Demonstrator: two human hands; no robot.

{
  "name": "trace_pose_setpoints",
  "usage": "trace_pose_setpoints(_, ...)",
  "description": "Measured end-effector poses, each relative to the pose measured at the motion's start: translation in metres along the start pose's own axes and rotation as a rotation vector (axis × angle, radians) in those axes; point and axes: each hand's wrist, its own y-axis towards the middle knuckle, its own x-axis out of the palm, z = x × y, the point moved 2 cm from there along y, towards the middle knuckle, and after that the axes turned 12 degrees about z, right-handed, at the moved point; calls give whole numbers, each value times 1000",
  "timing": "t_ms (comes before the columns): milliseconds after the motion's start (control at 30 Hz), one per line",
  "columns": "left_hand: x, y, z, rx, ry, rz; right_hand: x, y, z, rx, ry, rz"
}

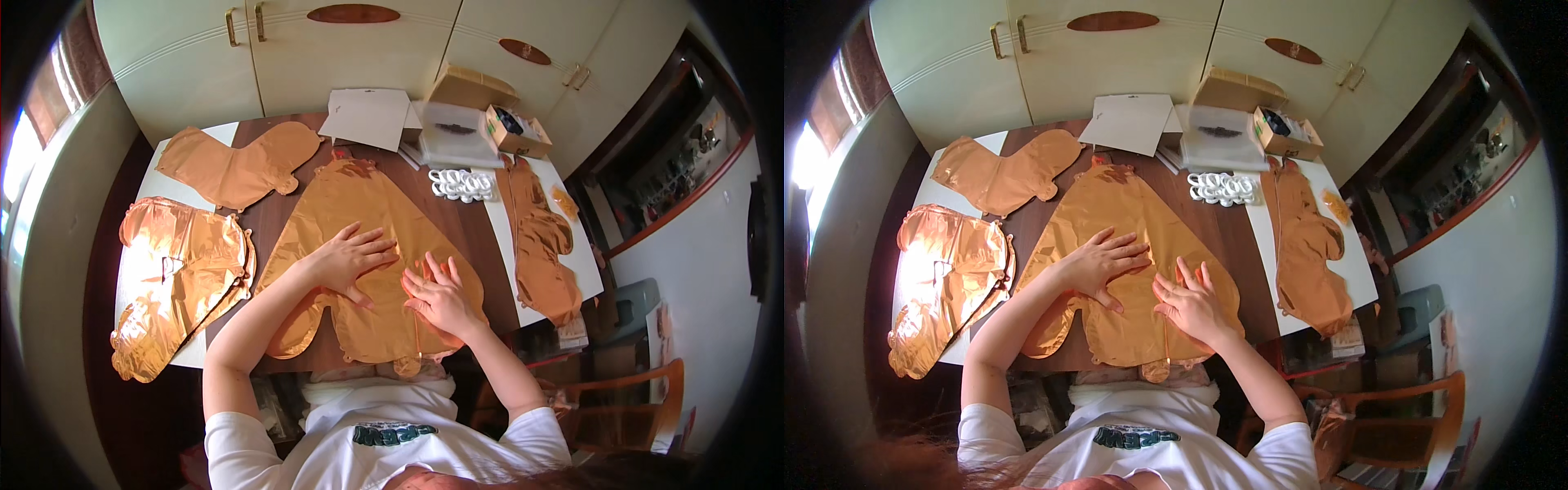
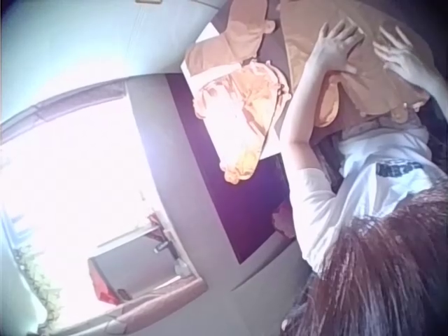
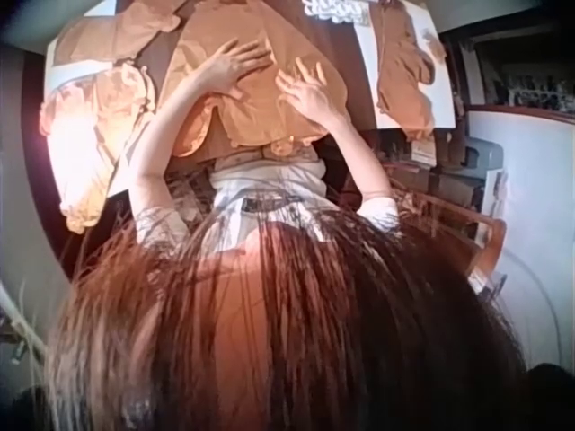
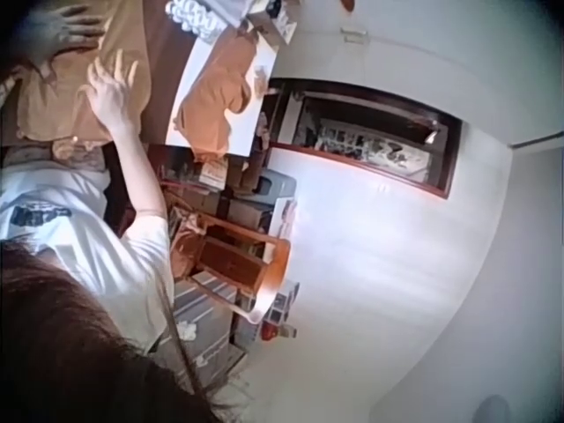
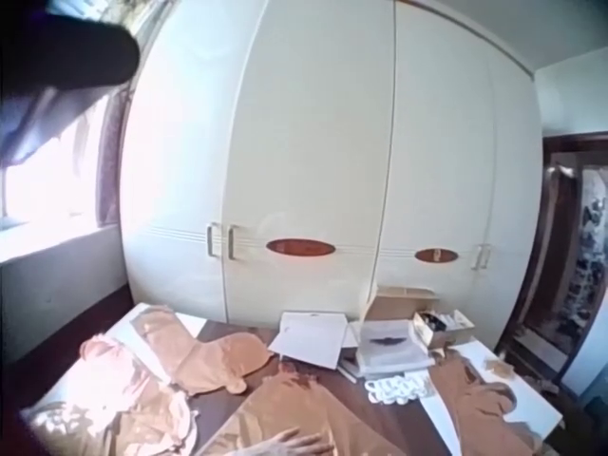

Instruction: Folding foil balloons and inserting them into plastic packaging with cardboard backings.

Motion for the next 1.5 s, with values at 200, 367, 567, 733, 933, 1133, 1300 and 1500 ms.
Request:
trace_pose_setpoints(200, -1, 1, 0, -1, -11, 2, -22, 10, -7, -9, -45, -269)
trace_pose_setpoints(367, -2, 0, 0, 12, 12, 24, -28, 9, -11, -39, -82, -447)
trace_pose_setpoints(567, 0, 3, 0, 25, 6, 23, -26, 2, -6, -32, -25, -462)
trace_pose_setpoints(733, 1, 1, 1, 21, 19, 17, -23, 0, -4, -49, 47, -206)
trace_pose_setpoints(933, -4, 1, 0, 7, 9, 4, -18, 4, -18, -90, 137, 201)
trace_pose_setpoints(1133, -6, 2, 1, 7, 3, 21, -13, 2, -5, -51, 79, 98)
trace_pose_setpoints(1300, -5, 3, 2, 10, 11, 22, -18, 3, 2, -47, -6, -107)
trace_pose_setpoints(1500, -3, 3, 2, 7, 13, 27, -37, -11, -9, 33, -64, -44)
